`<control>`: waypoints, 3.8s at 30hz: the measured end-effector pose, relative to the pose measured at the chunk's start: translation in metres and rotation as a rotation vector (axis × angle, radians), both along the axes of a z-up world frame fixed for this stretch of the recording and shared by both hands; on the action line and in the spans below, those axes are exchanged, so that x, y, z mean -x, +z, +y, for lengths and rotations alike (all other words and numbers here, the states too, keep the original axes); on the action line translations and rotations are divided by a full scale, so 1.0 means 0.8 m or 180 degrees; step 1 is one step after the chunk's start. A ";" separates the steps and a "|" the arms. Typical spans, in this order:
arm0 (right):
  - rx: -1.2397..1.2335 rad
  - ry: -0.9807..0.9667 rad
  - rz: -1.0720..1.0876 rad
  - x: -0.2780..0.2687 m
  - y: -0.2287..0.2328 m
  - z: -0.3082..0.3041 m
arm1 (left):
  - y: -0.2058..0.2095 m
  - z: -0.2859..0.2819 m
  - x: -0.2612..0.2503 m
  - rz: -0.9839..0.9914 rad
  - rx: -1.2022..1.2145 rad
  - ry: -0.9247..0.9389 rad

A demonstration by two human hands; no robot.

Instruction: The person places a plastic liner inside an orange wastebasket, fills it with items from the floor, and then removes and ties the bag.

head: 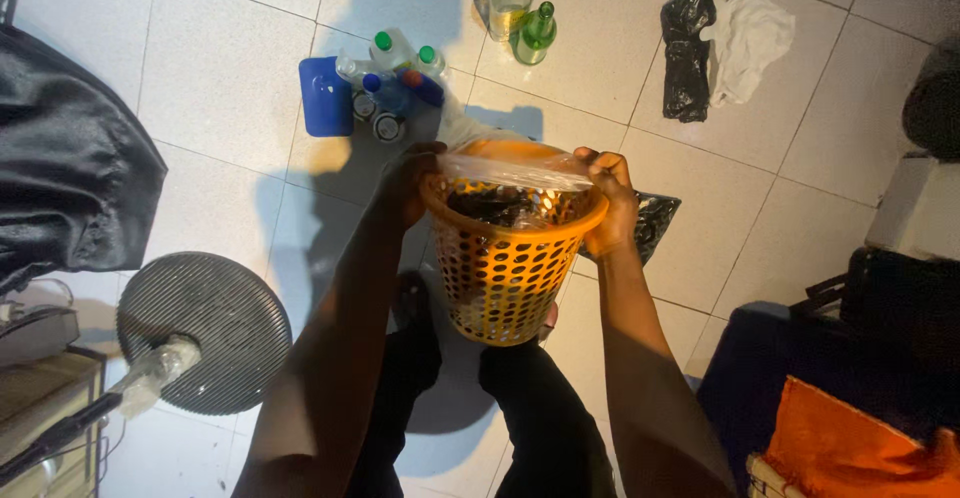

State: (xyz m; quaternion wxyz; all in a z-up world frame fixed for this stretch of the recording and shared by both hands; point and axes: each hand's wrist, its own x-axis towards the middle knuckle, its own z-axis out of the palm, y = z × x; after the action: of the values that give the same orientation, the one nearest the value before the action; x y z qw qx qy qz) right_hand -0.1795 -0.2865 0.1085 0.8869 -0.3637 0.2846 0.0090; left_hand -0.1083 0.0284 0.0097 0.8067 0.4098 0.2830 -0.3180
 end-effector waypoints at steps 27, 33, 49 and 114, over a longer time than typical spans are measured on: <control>-0.0032 0.0740 0.1194 0.032 -0.030 -0.015 | 0.005 0.047 0.002 0.0752 -0.1216 -0.1805; -0.0501 0.1480 0.0421 0.034 -0.071 -0.027 | 0.005 0.058 0.011 0.0869 -0.1023 -0.1692; -0.0779 0.0701 0.0299 -0.028 -0.095 0.017 | 0.063 0.038 -0.022 0.0999 -0.0787 -0.1589; 0.0564 0.0394 0.2174 0.052 -0.006 0.045 | 0.039 0.024 0.061 0.1033 -0.0213 -0.0098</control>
State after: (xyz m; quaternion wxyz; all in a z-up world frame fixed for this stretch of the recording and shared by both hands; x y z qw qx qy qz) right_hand -0.2212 -0.2505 0.1034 0.7034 -0.4317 0.5418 0.1590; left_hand -0.1568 0.0477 0.0406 0.7313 0.3840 0.4138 -0.3827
